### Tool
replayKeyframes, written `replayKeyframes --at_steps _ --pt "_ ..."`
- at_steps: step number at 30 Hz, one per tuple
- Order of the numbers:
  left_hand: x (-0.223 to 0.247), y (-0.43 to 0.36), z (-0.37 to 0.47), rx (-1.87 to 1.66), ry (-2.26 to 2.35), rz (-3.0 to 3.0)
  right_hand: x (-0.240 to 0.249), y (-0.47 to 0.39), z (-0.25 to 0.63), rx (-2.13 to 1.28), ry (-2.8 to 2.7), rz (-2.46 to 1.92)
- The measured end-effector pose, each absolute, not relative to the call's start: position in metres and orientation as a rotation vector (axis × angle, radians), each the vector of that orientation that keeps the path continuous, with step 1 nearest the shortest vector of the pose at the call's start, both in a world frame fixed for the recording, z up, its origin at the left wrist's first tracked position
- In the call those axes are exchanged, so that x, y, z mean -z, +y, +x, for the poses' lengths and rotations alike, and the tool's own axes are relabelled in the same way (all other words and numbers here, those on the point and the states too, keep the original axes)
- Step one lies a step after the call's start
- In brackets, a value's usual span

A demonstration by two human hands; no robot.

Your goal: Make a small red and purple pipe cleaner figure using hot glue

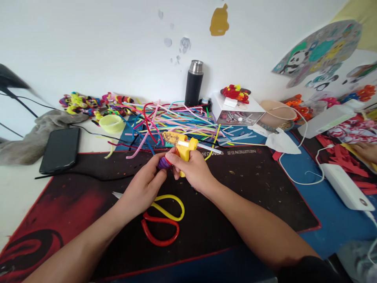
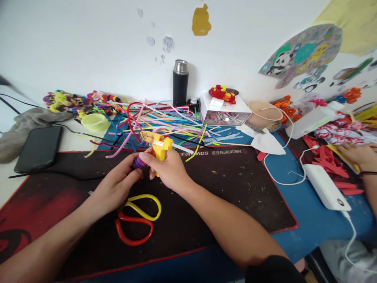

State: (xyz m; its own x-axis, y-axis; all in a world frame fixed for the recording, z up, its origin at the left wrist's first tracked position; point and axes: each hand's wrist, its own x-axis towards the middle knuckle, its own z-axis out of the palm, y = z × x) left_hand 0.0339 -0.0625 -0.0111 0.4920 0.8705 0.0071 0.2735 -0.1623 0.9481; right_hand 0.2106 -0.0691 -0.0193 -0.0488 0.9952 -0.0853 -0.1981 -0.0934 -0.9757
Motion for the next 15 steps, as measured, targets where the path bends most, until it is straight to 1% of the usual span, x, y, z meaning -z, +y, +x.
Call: replayKeyframes --at_steps 8,15 --pt "0.0093 -0.0640 0.0355 -0.788 0.989 1.618 0.0164 -0.0706 0.2097 -1.408 -1.041 -1.108" --pt "0.0099 -0.0639 0.0338 -0.750 0.984 1.619 0.0176 -0.0715 0.2095 -1.413 -1.054 -1.080"
